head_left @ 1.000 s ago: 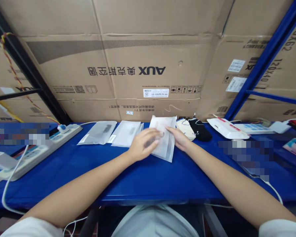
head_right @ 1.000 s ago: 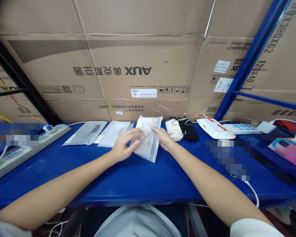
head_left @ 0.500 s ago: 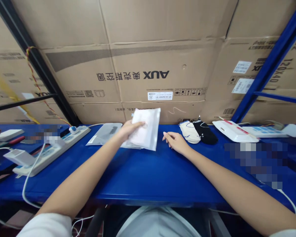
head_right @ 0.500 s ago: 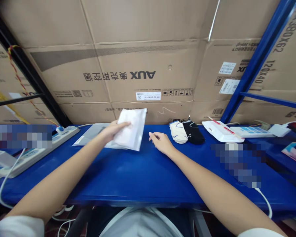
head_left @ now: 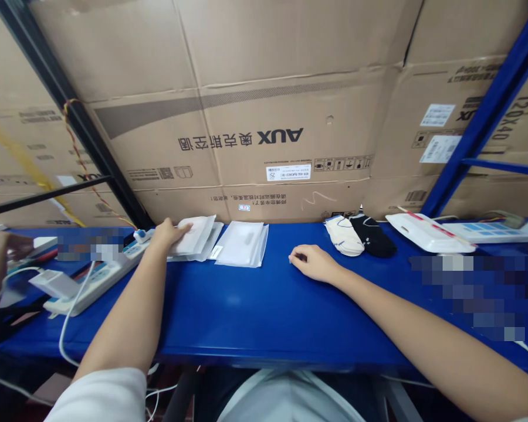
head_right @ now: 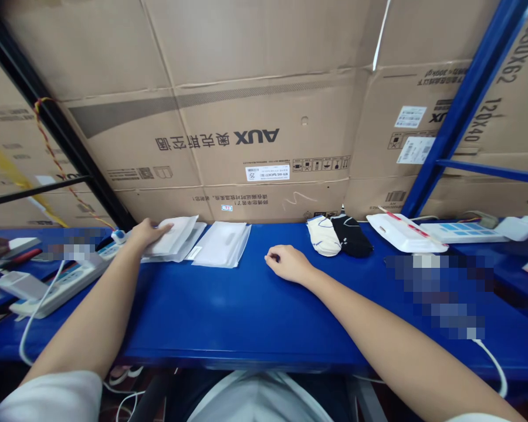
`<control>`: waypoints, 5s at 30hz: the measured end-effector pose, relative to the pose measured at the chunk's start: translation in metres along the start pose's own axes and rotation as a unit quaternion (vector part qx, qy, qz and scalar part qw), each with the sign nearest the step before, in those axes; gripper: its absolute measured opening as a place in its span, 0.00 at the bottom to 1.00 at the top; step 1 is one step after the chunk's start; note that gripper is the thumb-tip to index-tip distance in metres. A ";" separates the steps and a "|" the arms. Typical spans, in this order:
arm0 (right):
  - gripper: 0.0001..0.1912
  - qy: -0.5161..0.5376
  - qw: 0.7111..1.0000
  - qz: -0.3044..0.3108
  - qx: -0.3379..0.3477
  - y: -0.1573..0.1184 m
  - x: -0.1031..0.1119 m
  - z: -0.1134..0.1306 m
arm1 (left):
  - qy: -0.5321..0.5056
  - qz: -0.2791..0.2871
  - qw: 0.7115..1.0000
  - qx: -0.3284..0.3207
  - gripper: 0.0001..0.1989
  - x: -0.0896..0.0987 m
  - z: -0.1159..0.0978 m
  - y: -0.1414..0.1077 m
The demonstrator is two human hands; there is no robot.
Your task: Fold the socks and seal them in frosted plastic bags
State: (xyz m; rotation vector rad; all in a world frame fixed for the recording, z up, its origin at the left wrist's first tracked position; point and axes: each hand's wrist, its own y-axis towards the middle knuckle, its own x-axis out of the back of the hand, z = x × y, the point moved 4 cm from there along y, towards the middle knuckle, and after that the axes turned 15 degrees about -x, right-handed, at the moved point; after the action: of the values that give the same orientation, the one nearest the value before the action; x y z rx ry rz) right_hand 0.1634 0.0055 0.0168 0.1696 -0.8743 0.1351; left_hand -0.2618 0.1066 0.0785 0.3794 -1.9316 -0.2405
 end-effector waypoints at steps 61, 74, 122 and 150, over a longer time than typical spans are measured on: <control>0.16 -0.121 0.986 0.062 0.099 -0.009 0.027 0.010 | -0.121 0.195 0.870 -0.436 0.16 -0.106 -0.193 -0.099; 0.21 -0.153 0.983 0.043 0.095 -0.009 0.025 0.011 | -0.160 0.205 0.858 -0.442 0.12 -0.111 -0.188 -0.095; 0.13 -0.202 0.971 0.035 0.122 -0.008 0.021 0.008 | -0.150 0.212 0.860 -0.439 0.13 -0.111 -0.188 -0.096; 0.16 -0.038 0.986 0.069 -0.147 0.002 0.032 -0.008 | -0.059 0.189 0.850 -0.488 0.22 -0.090 -0.234 -0.146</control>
State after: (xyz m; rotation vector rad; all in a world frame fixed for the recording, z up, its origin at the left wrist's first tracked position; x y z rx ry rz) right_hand 0.1893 0.0108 0.0365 -0.1627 -0.9715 0.1285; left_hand 0.0082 0.0066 0.0401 -0.7003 -1.6958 -0.9369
